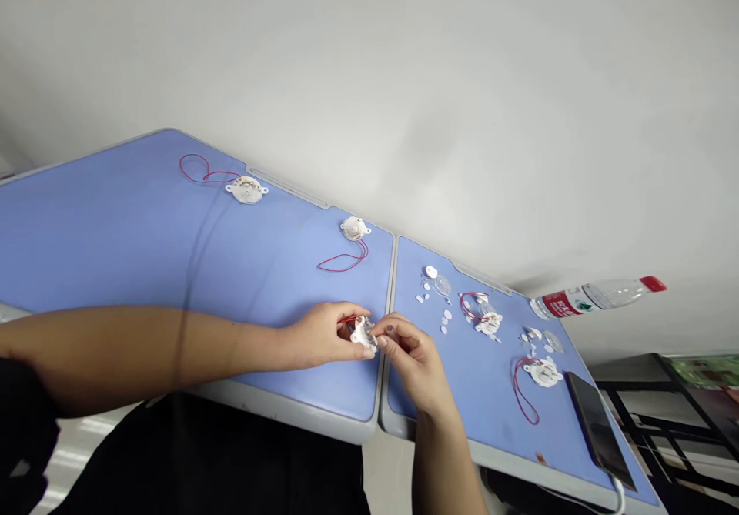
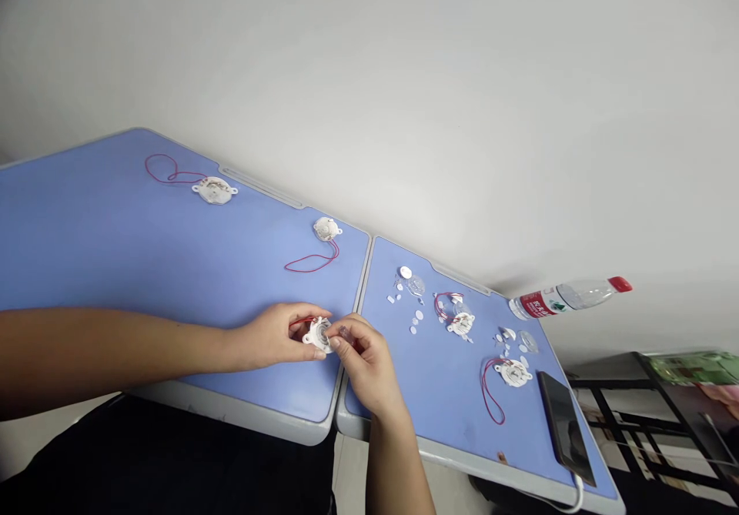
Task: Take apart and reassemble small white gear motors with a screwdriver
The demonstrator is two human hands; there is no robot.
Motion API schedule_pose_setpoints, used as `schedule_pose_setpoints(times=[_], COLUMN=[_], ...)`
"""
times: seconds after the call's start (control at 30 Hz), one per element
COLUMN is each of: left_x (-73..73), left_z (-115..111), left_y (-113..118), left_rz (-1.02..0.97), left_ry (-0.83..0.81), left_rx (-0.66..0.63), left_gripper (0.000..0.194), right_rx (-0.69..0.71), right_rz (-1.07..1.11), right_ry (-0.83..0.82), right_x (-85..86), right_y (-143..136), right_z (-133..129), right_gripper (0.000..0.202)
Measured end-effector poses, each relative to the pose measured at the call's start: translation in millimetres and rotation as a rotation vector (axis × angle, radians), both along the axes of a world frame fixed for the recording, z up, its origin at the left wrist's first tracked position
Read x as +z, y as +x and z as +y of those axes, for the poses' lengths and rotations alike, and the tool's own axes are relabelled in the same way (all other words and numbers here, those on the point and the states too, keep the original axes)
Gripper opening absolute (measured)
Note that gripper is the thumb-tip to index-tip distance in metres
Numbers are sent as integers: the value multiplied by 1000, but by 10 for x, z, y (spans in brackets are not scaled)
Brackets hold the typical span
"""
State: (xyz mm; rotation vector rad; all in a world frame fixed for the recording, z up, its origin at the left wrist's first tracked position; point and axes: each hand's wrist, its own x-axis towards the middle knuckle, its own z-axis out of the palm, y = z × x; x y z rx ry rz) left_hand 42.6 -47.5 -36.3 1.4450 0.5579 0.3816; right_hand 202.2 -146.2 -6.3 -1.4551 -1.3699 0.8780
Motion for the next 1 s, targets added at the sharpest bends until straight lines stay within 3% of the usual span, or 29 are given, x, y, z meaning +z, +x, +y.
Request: schedule_pose_setpoints(times=[0.8, 1.0], left_x=[-4, -11], left_z=[8, 7], left_y=[-10, -3], left_rz=[14, -17], left_ry=[22, 8], left_rx=[2, 13], left_gripper=[61, 64], right_rx=[39, -40], right_rz=[-229, -226], right_ry=[79, 152], right_x=[73, 85], right_y=[-45, -32], right_z=[-23, -88], right_gripper=[15, 13])
